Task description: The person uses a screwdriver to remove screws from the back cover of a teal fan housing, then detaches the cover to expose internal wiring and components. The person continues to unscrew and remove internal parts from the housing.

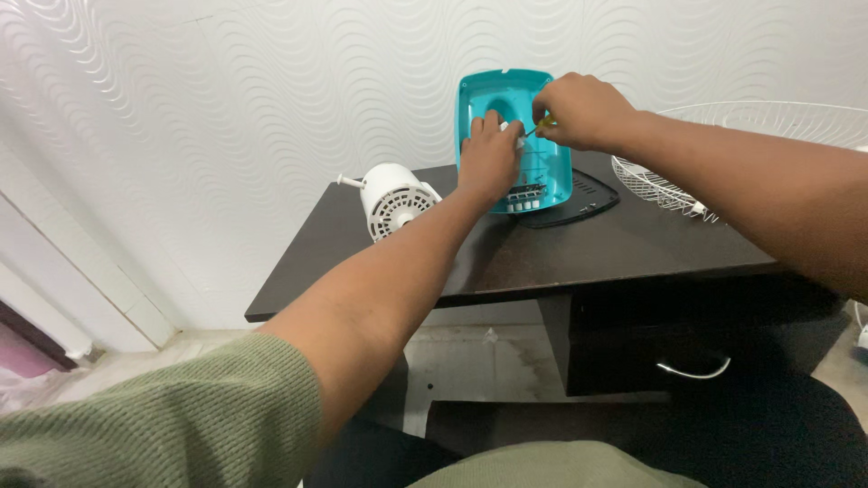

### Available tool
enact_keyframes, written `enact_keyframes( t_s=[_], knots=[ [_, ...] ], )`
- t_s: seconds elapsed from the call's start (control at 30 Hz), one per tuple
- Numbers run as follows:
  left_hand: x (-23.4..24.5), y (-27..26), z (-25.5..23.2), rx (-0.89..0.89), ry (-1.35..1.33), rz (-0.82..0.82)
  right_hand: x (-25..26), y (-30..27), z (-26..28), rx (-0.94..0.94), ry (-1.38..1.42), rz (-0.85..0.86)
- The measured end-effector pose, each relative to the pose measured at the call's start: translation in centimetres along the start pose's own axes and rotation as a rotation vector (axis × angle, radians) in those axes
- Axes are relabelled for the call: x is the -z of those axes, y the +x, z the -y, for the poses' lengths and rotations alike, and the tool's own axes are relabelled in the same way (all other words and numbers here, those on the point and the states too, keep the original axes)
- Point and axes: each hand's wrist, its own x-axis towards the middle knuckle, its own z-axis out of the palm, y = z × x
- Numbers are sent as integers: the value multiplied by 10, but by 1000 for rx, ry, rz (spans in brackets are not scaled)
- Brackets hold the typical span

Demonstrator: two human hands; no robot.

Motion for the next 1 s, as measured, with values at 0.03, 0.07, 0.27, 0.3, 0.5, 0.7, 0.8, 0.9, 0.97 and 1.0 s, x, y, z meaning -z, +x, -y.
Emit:
enact_keyframes(
  t_s=[0.03, 0.07, 0.27, 0.3, 0.5, 0.7, 0.8, 0.9, 0.97, 1.0],
  knots=[
    [0, 0, 0, -1, 3, 0, -1, 0, -1, 12, -1, -3],
    [0, 0, 0, -1, 6, 0, -1, 0, -2, 24, -2, -5],
    [0, -1, 0, 0, 6, -5, -6, 5, -4, -218, -8, 108],
    [1, -2, 0, -4, 5, -10, -8, 5, -5, -279, -14, 131],
    [3, -1, -2, 46, -51, -4, -14, -1, -20, -136, 55, 22],
    [6, 0, -4, 47, -72, -26, -14, -2, -23, 58, 54, -64],
    [6, -1, -5, 55, -71, -15, -13, 0, -21, -57, 29, 1],
    [6, -1, -5, 52, -75, -18, -15, 1, -20, -185, 28, 36],
    [6, -1, -5, 52, -70, -9, -16, 1, -20, -104, -4, -6],
    [6, -1, -5, 52, -68, -4, -17, 1, -20, -64, -20, -26]
  ],
)
